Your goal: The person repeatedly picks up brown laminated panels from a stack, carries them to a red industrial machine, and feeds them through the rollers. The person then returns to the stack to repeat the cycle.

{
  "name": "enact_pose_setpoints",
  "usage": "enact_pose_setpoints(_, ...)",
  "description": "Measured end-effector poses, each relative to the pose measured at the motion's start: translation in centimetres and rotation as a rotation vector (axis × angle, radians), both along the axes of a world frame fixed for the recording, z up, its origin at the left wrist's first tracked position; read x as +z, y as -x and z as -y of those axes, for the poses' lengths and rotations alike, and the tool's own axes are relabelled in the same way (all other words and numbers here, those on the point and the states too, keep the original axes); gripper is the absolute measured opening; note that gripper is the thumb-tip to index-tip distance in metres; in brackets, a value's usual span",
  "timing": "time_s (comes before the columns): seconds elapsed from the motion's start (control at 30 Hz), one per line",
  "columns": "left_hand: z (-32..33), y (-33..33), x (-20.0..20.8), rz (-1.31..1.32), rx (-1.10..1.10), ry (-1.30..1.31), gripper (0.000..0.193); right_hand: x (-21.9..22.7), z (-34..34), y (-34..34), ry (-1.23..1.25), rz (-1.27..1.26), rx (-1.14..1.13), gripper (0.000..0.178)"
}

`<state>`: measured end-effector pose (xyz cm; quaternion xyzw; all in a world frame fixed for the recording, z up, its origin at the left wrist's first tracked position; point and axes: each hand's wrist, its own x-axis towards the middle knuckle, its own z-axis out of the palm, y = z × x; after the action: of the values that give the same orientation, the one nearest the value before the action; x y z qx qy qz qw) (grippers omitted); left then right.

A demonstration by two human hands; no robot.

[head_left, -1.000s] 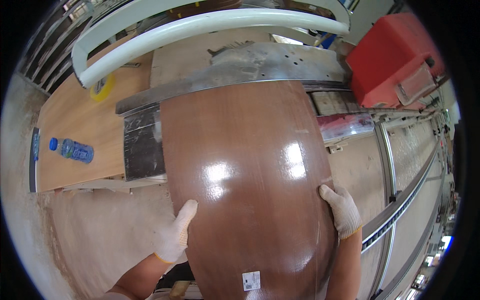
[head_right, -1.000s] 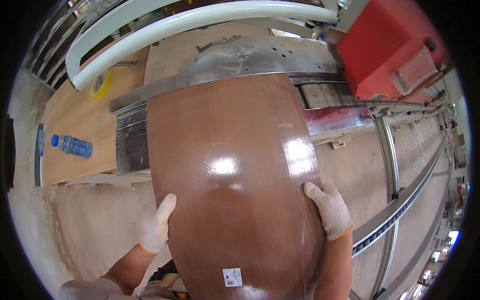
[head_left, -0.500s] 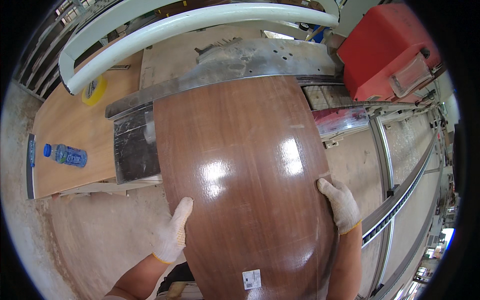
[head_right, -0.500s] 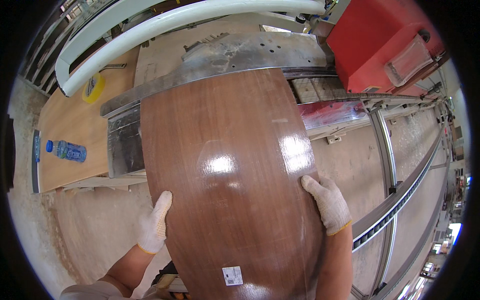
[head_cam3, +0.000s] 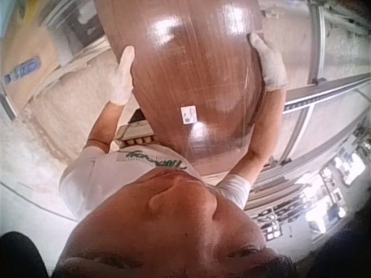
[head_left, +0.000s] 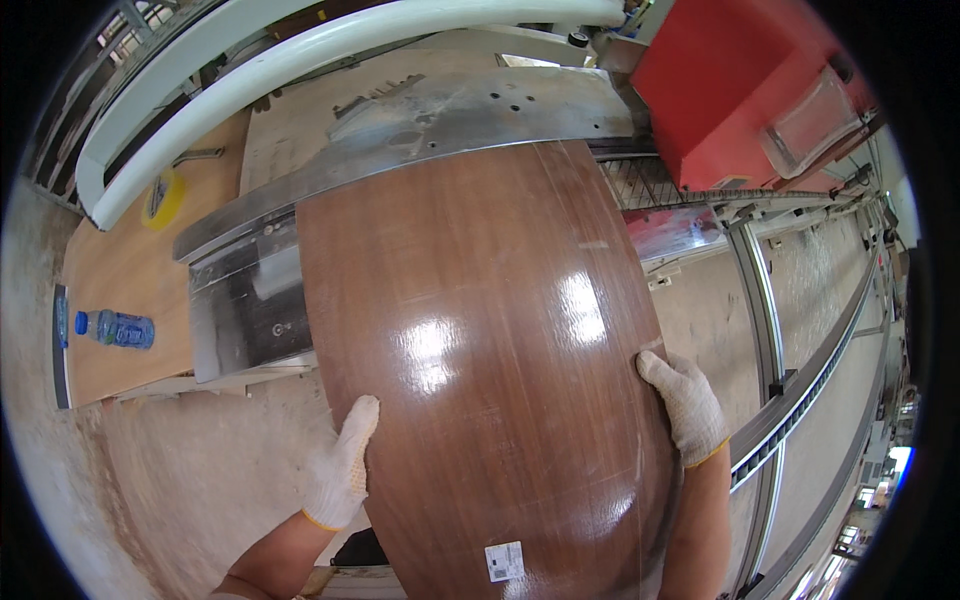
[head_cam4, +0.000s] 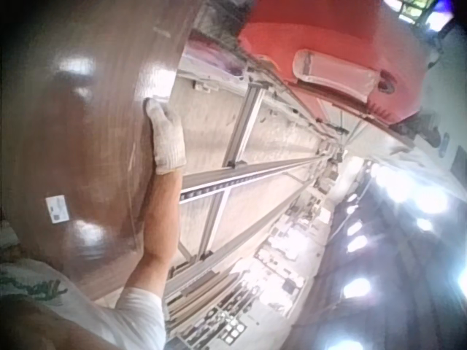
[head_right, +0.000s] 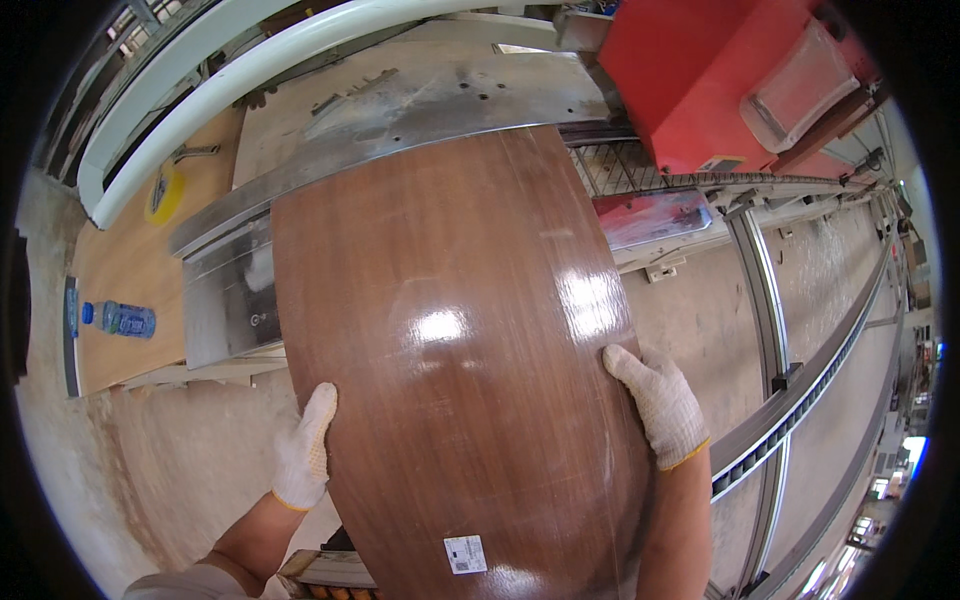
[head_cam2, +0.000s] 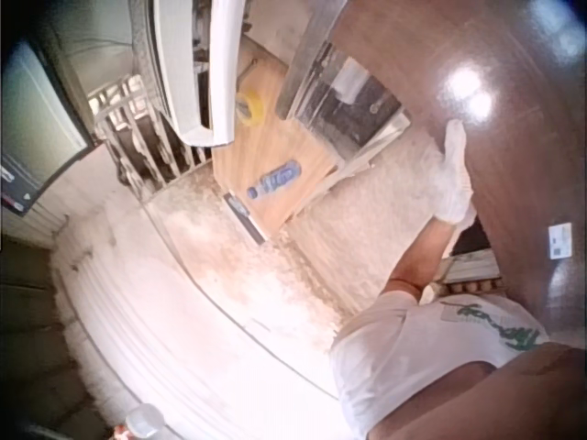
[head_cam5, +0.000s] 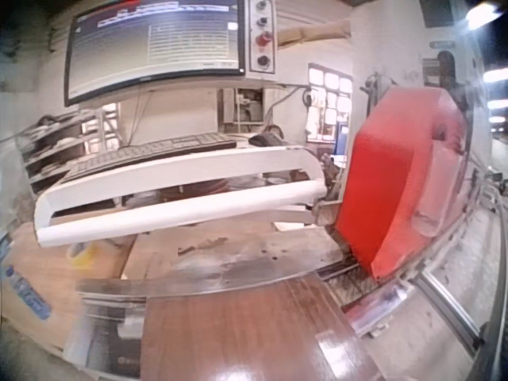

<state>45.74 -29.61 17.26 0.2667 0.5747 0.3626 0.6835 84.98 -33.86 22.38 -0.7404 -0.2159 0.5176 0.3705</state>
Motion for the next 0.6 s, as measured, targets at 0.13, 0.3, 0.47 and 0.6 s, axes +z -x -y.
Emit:
enact_pose_setpoints(0.13,0.1,-3.2,0.5,-0.052,0.023,-0.043,0.059,0.0,0.2,-2.8,-0.037,-0.05,0.006,0.053)
enact_pose_setpoints(0.3,0.4,-7.0,0.6,-0.128,0.02,-0.042,0.061,-0.4,0.5,-6.8,-0.016,-0.014,-0.015,0.055)
enact_pose_setpoints(0.47,0.6,-10.4,-0.2,-0.215,-0.157,-0.215,0.056,-0.6,0.5,-11.2,-0.019,0.003,-0.013,0.061)
enact_pose_setpoints(0.6,0.7,-15.2,0.2,0.043,0.033,-0.132,0.049,-0.5,0.7,-14.7,-0.024,0.063,-0.015,0.058)
